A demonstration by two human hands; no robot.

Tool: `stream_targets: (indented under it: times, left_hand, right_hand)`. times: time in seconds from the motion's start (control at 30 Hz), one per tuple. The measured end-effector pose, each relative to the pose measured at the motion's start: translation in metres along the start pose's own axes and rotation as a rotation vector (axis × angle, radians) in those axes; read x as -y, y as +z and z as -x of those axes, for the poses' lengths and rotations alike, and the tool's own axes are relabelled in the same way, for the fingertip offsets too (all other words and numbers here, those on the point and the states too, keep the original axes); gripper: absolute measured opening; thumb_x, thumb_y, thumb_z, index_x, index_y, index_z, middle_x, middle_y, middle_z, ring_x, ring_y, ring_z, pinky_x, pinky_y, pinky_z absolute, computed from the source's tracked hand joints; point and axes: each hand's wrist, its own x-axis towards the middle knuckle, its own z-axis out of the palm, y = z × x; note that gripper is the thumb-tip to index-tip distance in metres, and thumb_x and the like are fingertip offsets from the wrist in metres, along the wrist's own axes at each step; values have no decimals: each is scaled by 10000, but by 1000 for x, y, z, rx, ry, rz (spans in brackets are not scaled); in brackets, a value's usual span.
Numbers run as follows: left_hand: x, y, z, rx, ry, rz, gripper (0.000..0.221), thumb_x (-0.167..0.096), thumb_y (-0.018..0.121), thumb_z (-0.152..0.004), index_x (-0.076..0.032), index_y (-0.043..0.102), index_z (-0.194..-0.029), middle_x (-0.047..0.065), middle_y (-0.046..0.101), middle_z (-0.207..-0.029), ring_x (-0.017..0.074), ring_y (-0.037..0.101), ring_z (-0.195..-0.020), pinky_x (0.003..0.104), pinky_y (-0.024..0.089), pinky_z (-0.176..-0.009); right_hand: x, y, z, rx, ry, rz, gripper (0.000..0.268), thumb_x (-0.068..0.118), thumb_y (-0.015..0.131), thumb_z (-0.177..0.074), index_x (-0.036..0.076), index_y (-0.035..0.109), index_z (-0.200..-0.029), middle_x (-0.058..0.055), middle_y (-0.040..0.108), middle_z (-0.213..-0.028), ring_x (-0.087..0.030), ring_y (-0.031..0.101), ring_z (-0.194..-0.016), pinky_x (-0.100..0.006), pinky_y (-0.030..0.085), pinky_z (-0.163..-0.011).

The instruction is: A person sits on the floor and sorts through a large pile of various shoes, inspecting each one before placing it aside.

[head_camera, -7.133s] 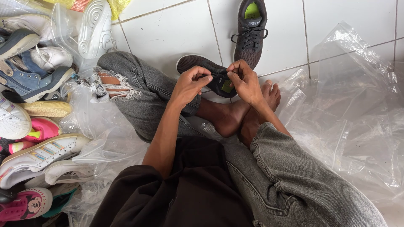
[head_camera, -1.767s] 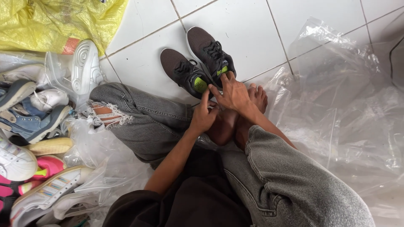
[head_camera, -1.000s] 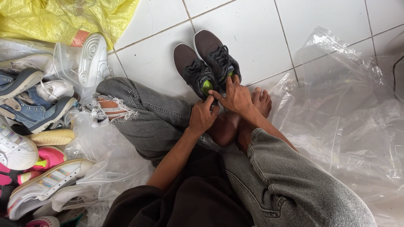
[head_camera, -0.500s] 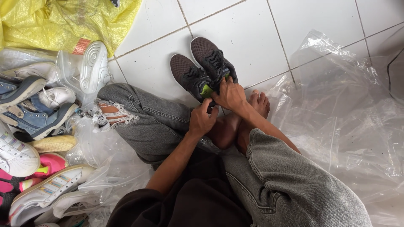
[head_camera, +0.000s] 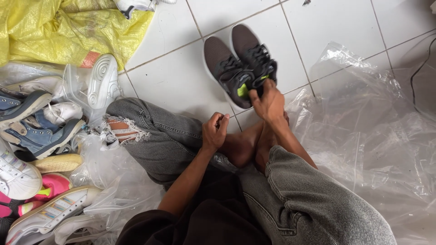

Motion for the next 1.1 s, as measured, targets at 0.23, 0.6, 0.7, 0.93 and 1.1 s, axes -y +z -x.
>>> stream_targets:
  times: [0.23,0.6,0.7,0.93,1.1]
  left_hand:
    - [-9,-3,0,41,11,-15,350,-393,662,-988,-120,616,-773,101,548,-591,254,648,-610,378,509,-637]
    - [-15,-3,1,71,34,-31,339,-344,661,-985,-115,584,-748,99,502,-576,229,587,-570,356,492,-600]
    - [-20,-3,1,75,58,-45,315,-316,661,-977,-111,585,-750,121,517,-579,260,592,-565,372,494,-593]
    - [-19,-4,1,84,64,-53,308,-323,656,-980,-117,594,-760,118,532,-589,284,605,-573,384,494,-587]
    - [-15,-2,-1,82,74,-59,301,-314,649,-986,-130,590,-756,109,526,-573,271,616,-566,378,504,-593]
  right_hand:
    - [-19,-37,-52,-166,31,79,402,406,616,-894,83,594,-1134,-146,618,-1097,-505,697,-918,-647,558,-788]
    - [-58,0,-63,87,131,236,538,396,658,-884,54,545,-1284,-173,533,-1221,-584,691,-913,-671,590,-770]
    - [-65,5,-67,75,106,251,566,397,658,-889,42,539,-1314,-179,527,-1200,-600,688,-885,-675,585,-752]
    - [-76,16,-70,44,98,260,565,382,618,-925,33,504,-1354,-176,524,-1193,-613,681,-875,-684,581,-762]
    - [-84,16,-74,-77,109,255,453,369,611,-916,89,545,-1266,-130,550,-1187,-566,703,-812,-644,594,-748]
